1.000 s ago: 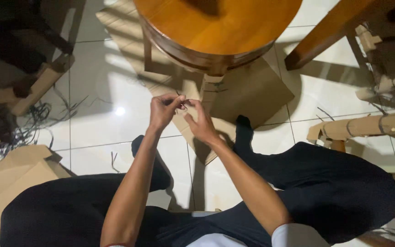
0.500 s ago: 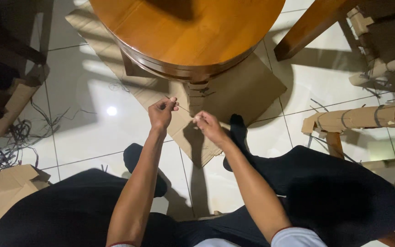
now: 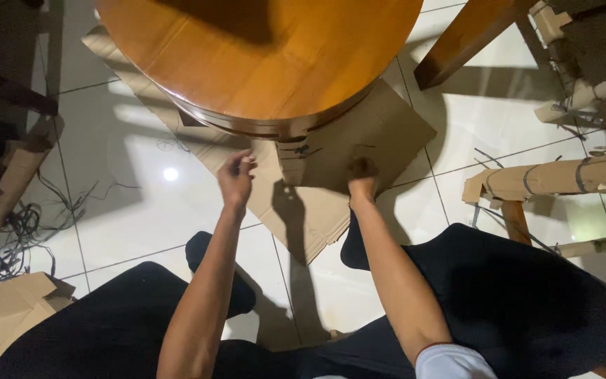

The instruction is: Wrapping a wooden table leg with cardboard and securing it with plastic ties

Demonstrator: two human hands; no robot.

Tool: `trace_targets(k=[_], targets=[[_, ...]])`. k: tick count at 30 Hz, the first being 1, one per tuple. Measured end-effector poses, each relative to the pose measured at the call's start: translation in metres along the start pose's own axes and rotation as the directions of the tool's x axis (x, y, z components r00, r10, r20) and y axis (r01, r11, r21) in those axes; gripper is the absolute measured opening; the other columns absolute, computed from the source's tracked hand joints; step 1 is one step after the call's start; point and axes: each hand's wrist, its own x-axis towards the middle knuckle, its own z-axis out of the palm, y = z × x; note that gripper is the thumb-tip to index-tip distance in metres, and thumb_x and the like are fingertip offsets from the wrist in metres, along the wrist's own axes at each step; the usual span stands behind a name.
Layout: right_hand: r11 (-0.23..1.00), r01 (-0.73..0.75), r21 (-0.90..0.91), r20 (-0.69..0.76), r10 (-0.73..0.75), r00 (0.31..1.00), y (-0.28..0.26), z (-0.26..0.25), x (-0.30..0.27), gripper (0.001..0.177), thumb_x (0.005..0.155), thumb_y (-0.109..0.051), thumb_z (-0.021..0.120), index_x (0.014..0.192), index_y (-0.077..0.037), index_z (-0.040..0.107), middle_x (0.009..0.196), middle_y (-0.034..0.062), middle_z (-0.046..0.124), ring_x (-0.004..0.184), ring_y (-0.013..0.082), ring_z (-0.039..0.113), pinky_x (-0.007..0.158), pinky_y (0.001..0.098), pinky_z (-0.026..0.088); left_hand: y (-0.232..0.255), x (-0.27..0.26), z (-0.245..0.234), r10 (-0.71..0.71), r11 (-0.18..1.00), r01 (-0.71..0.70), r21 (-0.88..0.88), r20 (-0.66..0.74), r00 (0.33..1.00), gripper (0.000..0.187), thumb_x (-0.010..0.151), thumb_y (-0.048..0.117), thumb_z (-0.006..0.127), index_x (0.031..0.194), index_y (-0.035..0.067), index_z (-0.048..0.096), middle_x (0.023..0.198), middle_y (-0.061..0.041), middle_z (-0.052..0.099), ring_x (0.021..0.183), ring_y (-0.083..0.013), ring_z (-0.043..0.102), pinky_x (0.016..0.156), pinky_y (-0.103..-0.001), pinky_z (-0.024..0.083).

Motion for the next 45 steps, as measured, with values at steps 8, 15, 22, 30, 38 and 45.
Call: trace_targets(k=[8, 15, 22, 30, 38, 45], targets=[[0.857, 0.516, 0.01, 0.071, -0.515, 0.854, -0.024, 0.098, -0.001, 0.026, 0.096, -0.025, 0.063, 0.107, -0.005, 0.076, 0.093, 0.0218, 0.076, 0.089, 0.0414, 0.074, 0.073, 0.0515, 0.059, 0.0, -0.017, 0.035, 0.172, 0.95, -0.267, 0.164, 0.437, 0.883, 0.078, 0.078, -0.003, 0.073, 0.149, -0.006, 0.041, 0.144, -0.031, 0.05, 0.136, -0.0491, 0.047, 0.111, -0.055, 0.049], [0.931, 0.13, 0.341, 0.444, -0.281, 0.851, -0.02, 0.094, 0.033, 0.024, 0.099, -0.018, 0.066, 0.122, -0.016, 0.074, 0.094, 0.0095, 0.076, 0.074, 0.0222, 0.075, 0.065, 0.0349, 0.065, 0.002, 0.0, 0.035, 0.106, 0.951, -0.24, 0.195, 0.524, 0.845, 0.083, 0.082, -0.002, 0.068, 0.157, 0.009, 0.034, 0.15, -0.016, 0.05, 0.143, -0.0362, 0.044, 0.115, -0.049, 0.044], [0.924, 0.333, 0.188, 0.63, -0.374, 0.681, -0.123, 0.027, -0.041, 0.022, 0.098, -0.005, 0.049, 0.111, -0.001, 0.066, 0.09, 0.0071, 0.063, 0.082, 0.0169, 0.06, 0.077, 0.0274, 0.05, 0.045, 0.007, 0.042, 0.293, 0.61, -0.6, 0.517, 0.557, 0.777, 0.019, 0.085, -0.004, 0.053, 0.101, -0.01, 0.063, 0.092, -0.035, 0.066, 0.097, -0.0574, 0.063, 0.068, -0.066, 0.052], [0.832, 0.55, -0.072, 0.523, -0.438, 0.731, -0.052, 0.082, 0.045, 0.025, 0.092, -0.005, 0.06, 0.112, 0.005, 0.072, 0.11, 0.0268, 0.071, 0.109, 0.0485, 0.066, 0.094, 0.0587, 0.051, 0.054, 0.005, 0.037, 0.407, 0.516, -0.61, 0.601, 0.455, 0.792, 0.006, 0.085, 0.006, 0.062, 0.086, 0.003, 0.067, 0.078, -0.024, 0.066, 0.084, -0.0495, 0.064, 0.062, -0.059, 0.049], [0.698, 0.673, -0.246, 0.192, -0.645, 0.74, 0.036, 0.093, 0.016, 0.026, 0.103, -0.026, 0.053, 0.119, -0.013, 0.069, 0.11, 0.0074, 0.076, 0.105, 0.0229, 0.068, 0.102, 0.0303, 0.047, 0.015, 0.003, 0.027, 0.516, 0.39, -0.613, 0.687, 0.388, 0.763, 0.008, 0.092, 0.021, 0.065, 0.092, 0.023, 0.073, 0.088, -0.005, 0.07, 0.091, -0.0295, 0.064, 0.078, -0.044, 0.052], [0.782, 0.532, 0.325, 0.094, -0.586, 0.805, -0.02, 0.034, -0.116, 0.028, 0.101, -0.001, 0.048, 0.097, -0.002, 0.076, 0.084, 0.0152, 0.077, 0.053, 0.014, 0.062, 0.055, 0.0268, 0.05, 0.001, -0.034, 0.02, 0.436, 0.551, -0.492, 0.674, 0.271, 0.858, 0.018, 0.105, 0.031, 0.055, 0.097, 0.019, 0.066, 0.08, -0.002, 0.071, 0.095, -0.0257, 0.067, 0.093, -0.044, 0.048]])
